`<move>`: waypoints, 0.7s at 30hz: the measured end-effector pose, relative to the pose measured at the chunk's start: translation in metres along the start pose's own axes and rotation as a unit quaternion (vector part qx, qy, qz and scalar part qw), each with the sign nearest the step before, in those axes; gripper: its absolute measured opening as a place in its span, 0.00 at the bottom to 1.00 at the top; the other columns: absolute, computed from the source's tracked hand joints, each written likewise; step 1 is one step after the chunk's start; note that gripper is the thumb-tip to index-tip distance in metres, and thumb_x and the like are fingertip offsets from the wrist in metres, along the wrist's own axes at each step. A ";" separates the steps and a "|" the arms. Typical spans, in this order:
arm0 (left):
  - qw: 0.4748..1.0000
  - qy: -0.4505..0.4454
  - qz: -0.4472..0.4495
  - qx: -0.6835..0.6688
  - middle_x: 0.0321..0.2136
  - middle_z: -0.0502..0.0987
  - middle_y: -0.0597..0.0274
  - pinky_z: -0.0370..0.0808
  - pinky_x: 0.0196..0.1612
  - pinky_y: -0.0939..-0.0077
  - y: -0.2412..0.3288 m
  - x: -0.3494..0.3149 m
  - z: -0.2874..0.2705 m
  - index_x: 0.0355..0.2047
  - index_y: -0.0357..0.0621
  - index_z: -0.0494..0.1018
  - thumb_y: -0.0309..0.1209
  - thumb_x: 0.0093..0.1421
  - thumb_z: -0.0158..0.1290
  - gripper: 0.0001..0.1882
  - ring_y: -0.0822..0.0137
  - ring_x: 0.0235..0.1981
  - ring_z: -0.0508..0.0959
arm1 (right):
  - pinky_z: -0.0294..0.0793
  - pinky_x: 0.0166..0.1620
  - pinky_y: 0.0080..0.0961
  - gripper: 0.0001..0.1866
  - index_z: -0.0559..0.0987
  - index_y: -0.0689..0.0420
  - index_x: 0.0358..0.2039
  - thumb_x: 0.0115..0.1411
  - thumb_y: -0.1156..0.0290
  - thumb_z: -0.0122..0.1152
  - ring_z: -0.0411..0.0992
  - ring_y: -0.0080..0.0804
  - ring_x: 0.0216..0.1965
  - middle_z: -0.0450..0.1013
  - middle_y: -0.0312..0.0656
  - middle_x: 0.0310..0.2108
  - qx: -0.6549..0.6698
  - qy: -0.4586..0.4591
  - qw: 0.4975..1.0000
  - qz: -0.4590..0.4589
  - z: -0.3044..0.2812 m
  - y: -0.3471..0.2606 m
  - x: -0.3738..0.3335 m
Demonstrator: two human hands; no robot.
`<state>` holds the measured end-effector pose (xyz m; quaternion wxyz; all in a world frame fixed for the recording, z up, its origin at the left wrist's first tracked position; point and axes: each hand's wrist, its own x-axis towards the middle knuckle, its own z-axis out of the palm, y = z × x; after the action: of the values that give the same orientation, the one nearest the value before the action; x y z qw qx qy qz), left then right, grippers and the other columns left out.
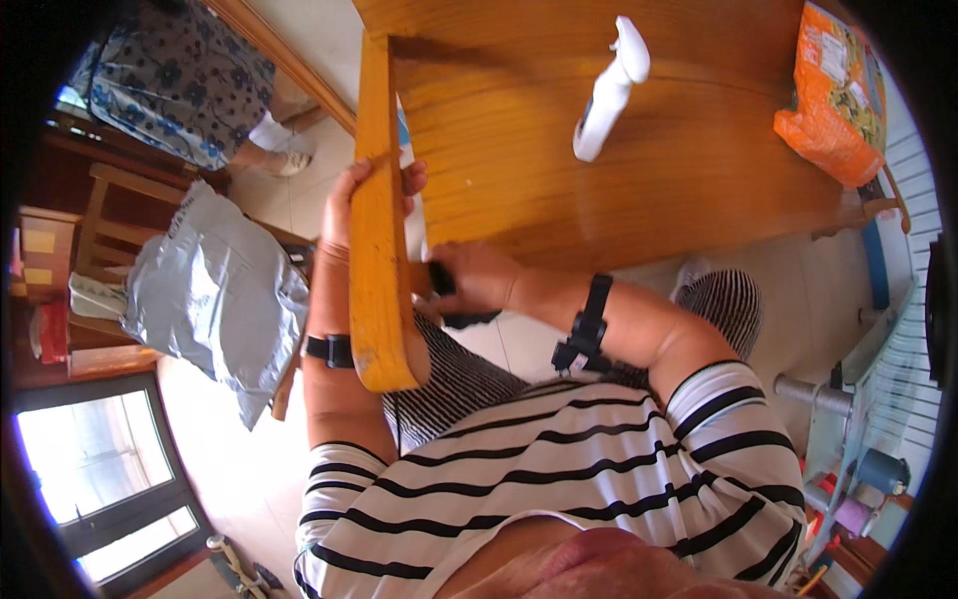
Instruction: The person cleans a wooden chair by spraying a cleaning solution from a white bottle onto the surface and wiping it with a blue cloth. They clean the seat, backrest, and legs of the chair, repeatedly spraying and wiping different sections.
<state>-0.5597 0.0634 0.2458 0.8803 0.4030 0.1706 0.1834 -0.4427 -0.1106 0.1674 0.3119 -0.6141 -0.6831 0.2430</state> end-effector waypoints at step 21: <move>0.614 0.366 0.123 0.689 0.57 0.69 0.47 0.68 0.56 0.71 -0.028 -0.139 0.084 0.62 0.38 0.61 0.46 0.61 0.55 0.36 0.61 0.55 0.72 | 0.69 0.55 0.38 0.35 0.70 0.54 0.57 0.56 0.43 0.58 0.70 0.50 0.54 0.71 0.50 0.54 -0.257 0.075 0.920 0.286 -0.171 0.181 -0.138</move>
<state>-0.6379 -0.0723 0.2973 0.1778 0.8076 0.5034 0.2505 -0.1871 -0.2328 0.1384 0.1108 -0.8589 -0.4916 0.0908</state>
